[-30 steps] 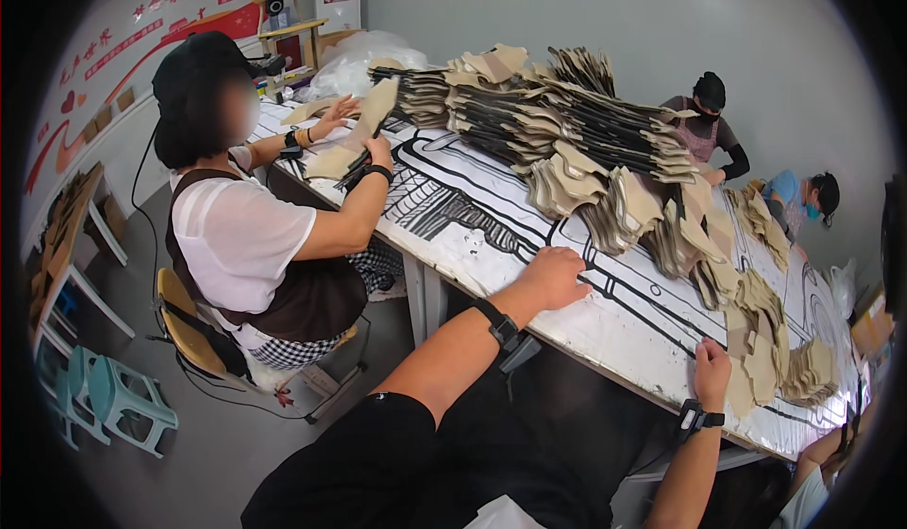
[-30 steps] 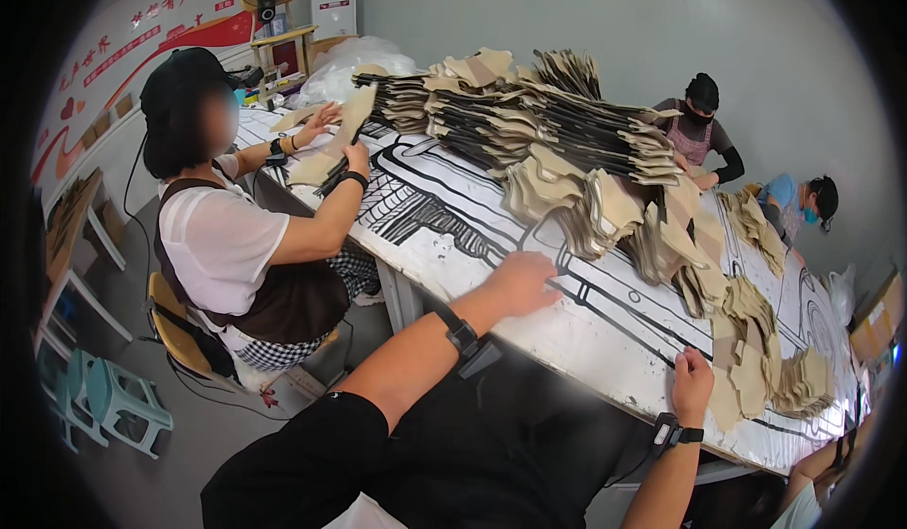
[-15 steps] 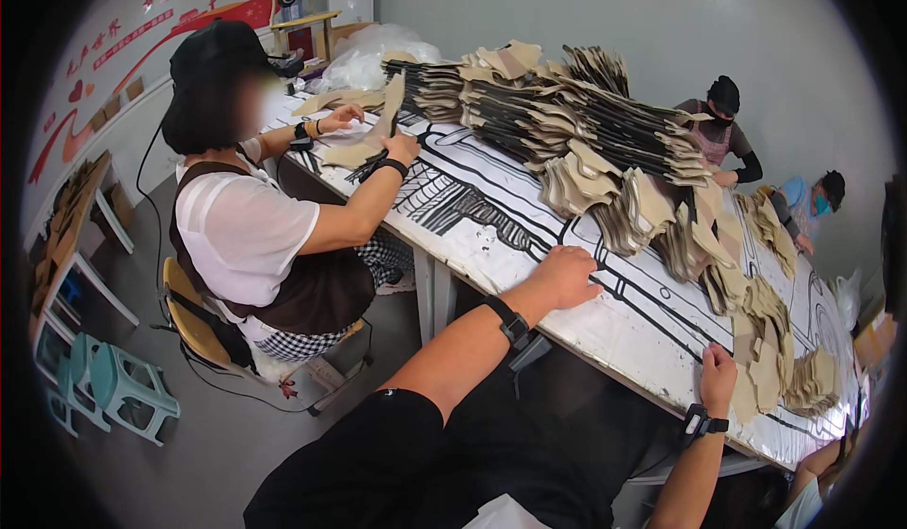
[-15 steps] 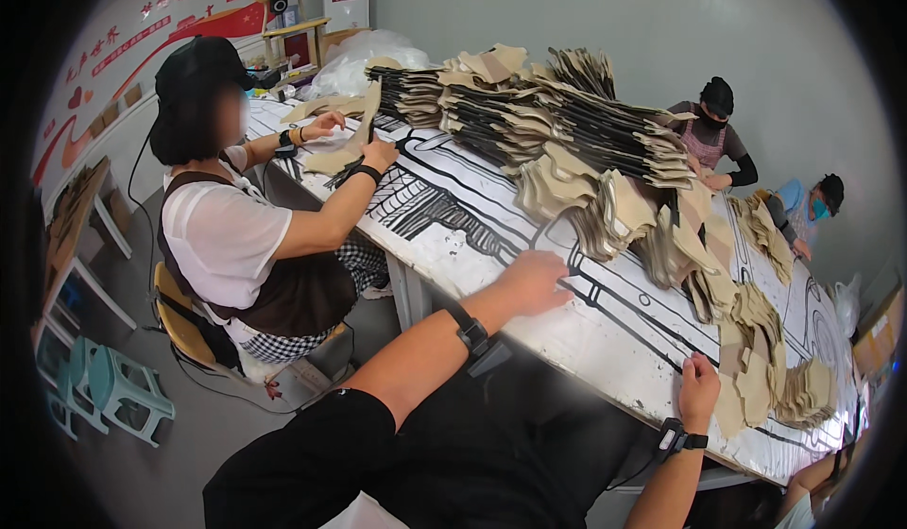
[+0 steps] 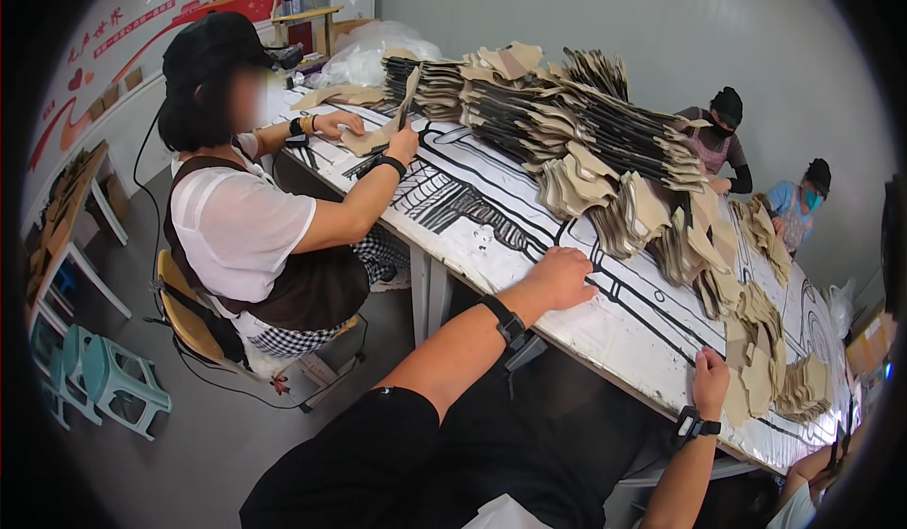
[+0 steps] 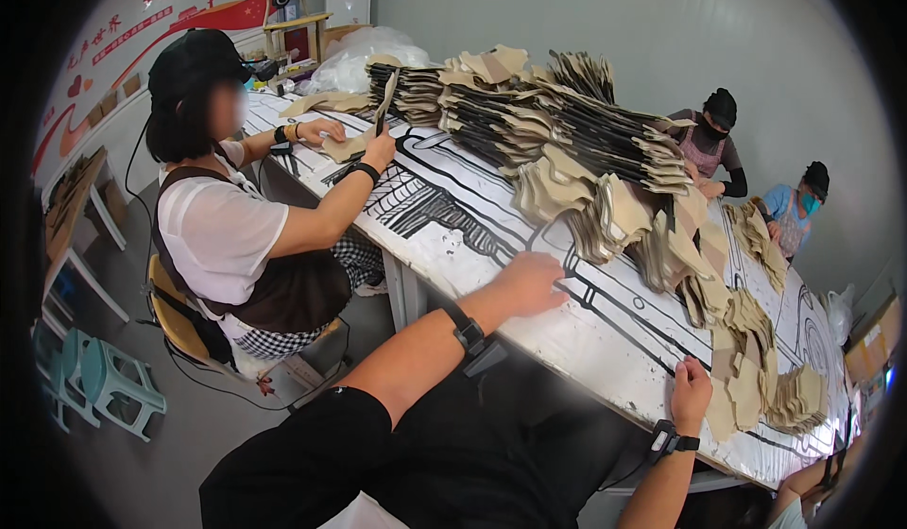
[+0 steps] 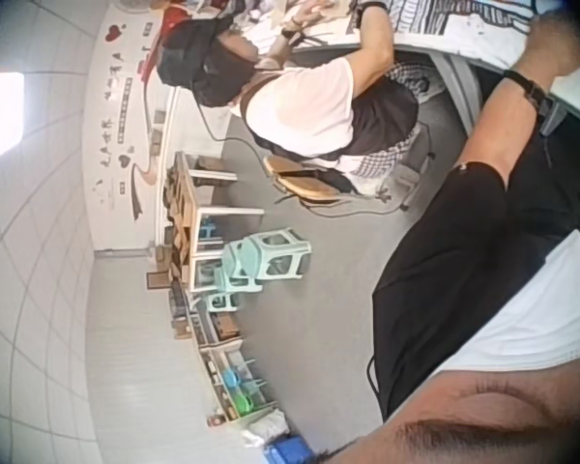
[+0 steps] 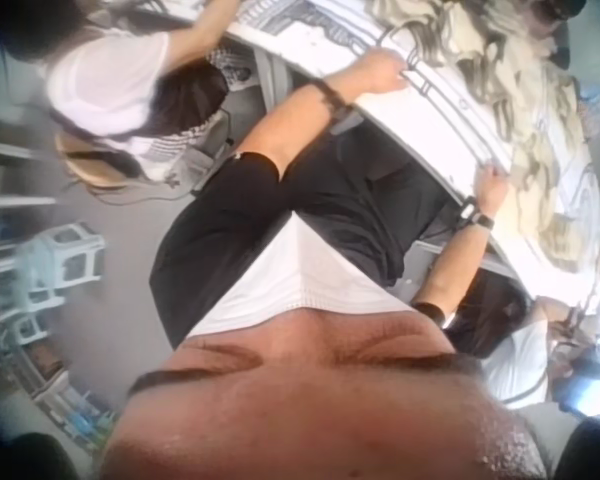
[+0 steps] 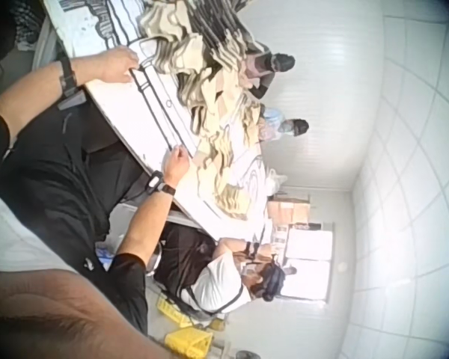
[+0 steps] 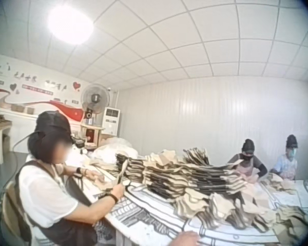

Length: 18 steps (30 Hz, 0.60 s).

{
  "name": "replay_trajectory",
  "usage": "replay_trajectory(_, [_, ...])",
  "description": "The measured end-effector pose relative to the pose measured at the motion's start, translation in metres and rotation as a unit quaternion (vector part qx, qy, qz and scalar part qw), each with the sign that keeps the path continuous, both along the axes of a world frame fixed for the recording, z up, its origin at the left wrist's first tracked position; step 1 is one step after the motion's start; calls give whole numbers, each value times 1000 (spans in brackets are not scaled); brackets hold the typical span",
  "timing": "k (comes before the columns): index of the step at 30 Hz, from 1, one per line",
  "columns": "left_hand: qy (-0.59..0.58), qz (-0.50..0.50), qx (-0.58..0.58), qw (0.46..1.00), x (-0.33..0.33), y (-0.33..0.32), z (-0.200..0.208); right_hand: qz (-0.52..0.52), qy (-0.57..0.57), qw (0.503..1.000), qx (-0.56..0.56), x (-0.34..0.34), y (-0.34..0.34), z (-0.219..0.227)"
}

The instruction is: Aligning and pressing together layers of shoe upper components on a production table.

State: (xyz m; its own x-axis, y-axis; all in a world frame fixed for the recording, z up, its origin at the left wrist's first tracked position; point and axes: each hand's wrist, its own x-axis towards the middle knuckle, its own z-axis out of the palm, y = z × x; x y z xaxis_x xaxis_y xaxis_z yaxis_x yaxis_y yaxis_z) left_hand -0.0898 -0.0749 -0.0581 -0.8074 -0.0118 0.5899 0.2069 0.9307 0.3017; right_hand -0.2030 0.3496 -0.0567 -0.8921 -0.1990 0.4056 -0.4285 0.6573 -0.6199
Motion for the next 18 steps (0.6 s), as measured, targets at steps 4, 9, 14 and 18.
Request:
replay_trajectory(4, [7, 1, 0, 1000, -1, 1, 0, 2, 1, 1000, 0, -2, 2, 0])
replay_trajectory(9, [-1, 1, 2, 1000, 0, 1, 1, 5, 6, 1000, 6, -1, 2, 0])
replay_trajectory(14, [-2, 3, 6, 1000, 0, 1, -1, 6, -2, 1000, 12, 3, -2, 4])
replay_trajectory(18, [-14, 6, 6, 1000, 1, 2, 2, 3, 2, 1000, 10, 1, 0, 2])
